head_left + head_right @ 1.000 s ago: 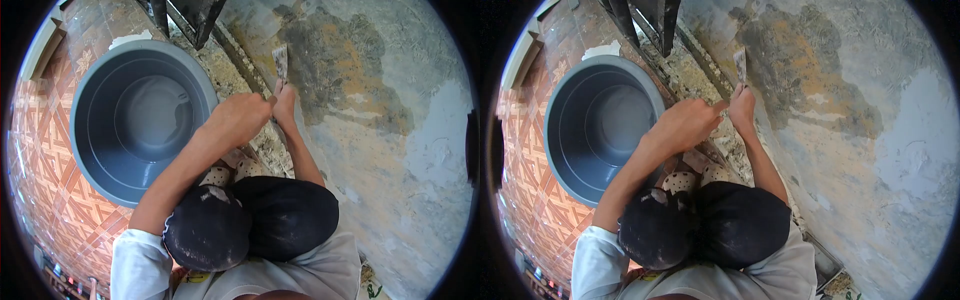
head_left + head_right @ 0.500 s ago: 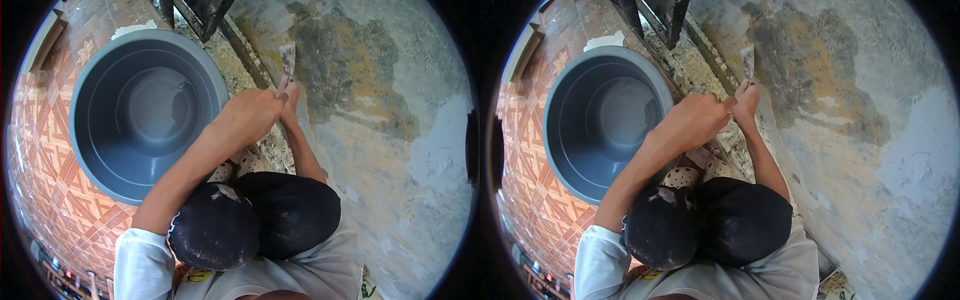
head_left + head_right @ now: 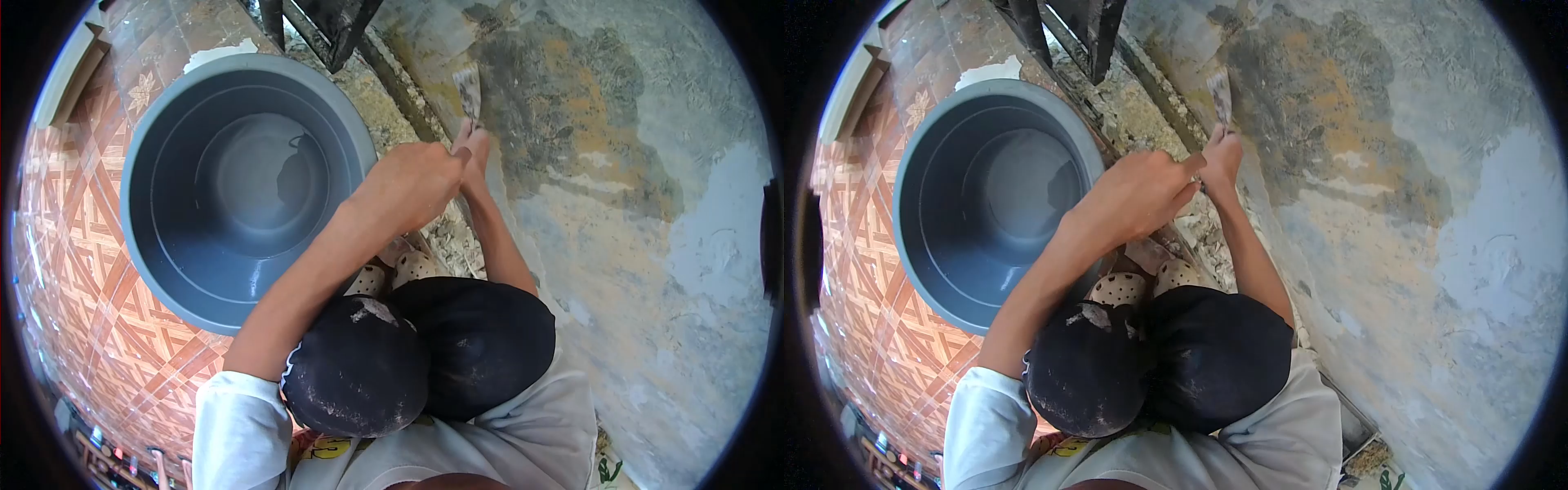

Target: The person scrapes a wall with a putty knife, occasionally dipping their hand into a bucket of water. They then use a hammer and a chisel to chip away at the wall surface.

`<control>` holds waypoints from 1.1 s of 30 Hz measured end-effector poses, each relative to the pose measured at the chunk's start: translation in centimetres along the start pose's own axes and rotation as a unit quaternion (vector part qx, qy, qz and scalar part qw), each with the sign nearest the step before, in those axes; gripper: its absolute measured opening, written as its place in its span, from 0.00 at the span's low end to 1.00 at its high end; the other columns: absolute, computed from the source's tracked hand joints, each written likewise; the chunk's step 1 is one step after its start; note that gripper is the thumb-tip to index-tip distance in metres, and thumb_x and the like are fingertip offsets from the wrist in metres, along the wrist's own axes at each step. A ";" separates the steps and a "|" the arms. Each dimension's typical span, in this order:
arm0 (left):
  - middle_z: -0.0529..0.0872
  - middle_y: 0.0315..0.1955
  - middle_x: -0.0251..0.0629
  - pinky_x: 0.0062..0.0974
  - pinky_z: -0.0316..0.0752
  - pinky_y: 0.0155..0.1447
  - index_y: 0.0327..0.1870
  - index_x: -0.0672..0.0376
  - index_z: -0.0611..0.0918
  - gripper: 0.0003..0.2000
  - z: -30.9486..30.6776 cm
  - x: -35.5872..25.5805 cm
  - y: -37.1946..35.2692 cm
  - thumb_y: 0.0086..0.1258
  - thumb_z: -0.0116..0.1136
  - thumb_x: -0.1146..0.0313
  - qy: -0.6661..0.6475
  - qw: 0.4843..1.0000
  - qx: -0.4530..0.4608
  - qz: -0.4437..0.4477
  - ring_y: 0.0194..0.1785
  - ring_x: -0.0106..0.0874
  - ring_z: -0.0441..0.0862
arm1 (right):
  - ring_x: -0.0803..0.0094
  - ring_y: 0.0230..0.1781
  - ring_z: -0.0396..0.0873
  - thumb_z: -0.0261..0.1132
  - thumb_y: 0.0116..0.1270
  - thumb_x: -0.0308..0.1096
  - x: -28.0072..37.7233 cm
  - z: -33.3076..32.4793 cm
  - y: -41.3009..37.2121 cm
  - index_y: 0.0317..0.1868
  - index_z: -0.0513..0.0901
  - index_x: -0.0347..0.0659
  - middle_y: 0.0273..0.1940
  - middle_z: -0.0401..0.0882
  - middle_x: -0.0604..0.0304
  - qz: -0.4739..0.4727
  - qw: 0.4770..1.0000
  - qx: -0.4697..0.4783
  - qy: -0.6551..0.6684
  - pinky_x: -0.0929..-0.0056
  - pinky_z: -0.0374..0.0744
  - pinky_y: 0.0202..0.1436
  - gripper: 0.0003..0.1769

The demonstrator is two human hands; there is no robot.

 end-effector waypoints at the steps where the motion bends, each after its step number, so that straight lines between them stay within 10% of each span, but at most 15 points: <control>1: 0.80 0.21 0.55 0.49 0.73 0.38 0.43 0.66 0.77 0.11 0.5 -0.1 -0.1 0.66 0.54 0.68 -0.008 1.000 0.002 0.005 0.31 0.55 0.80 | 0.43 0.23 0.75 0.53 0.74 0.42 0.1 -0.5 0.4 0.26 0.75 0.26 0.21 0.73 0.37 -0.003 1.000 -0.013 -0.011 0.50 0.69 0.30 0.25; 21: 0.80 0.22 0.54 0.48 0.74 0.40 0.45 0.64 0.78 0.11 -0.5 -0.2 -0.1 0.67 0.55 0.67 0.006 1.000 -0.016 0.009 0.34 0.53 0.81 | 0.36 0.27 0.75 0.53 0.71 0.45 1.2 1.0 1.3 0.26 0.77 0.25 0.23 0.73 0.32 -0.033 0.998 0.045 0.019 0.48 0.70 0.32 0.27; 26: 0.81 0.23 0.54 0.49 0.74 0.41 0.49 0.63 0.78 0.13 -1.1 -0.4 0.0 0.68 0.54 0.66 -0.006 1.000 -0.022 0.013 0.34 0.53 0.81 | 0.71 0.18 0.72 0.56 0.71 0.41 3.0 0.9 -1.9 0.30 0.71 0.32 0.17 0.70 0.56 -0.037 0.966 0.210 0.149 0.64 0.71 0.20 0.18; 33: 0.81 0.23 0.55 0.49 0.73 0.42 0.50 0.63 0.77 0.13 -0.8 -0.9 -0.1 0.69 0.54 0.66 0.007 1.000 -0.007 0.020 0.36 0.54 0.80 | 0.77 0.20 0.69 0.58 0.71 0.33 -7.9 2.5 -8.4 0.54 0.56 0.37 0.31 0.71 0.59 0.134 0.887 0.412 0.158 0.74 0.69 0.15 0.20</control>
Point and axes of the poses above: each hand's wrist, its own y-axis towards the middle knuckle, its own z-axis out of the palm, x = y × z, the point moved 10 cm from there along y, towards the middle knuckle
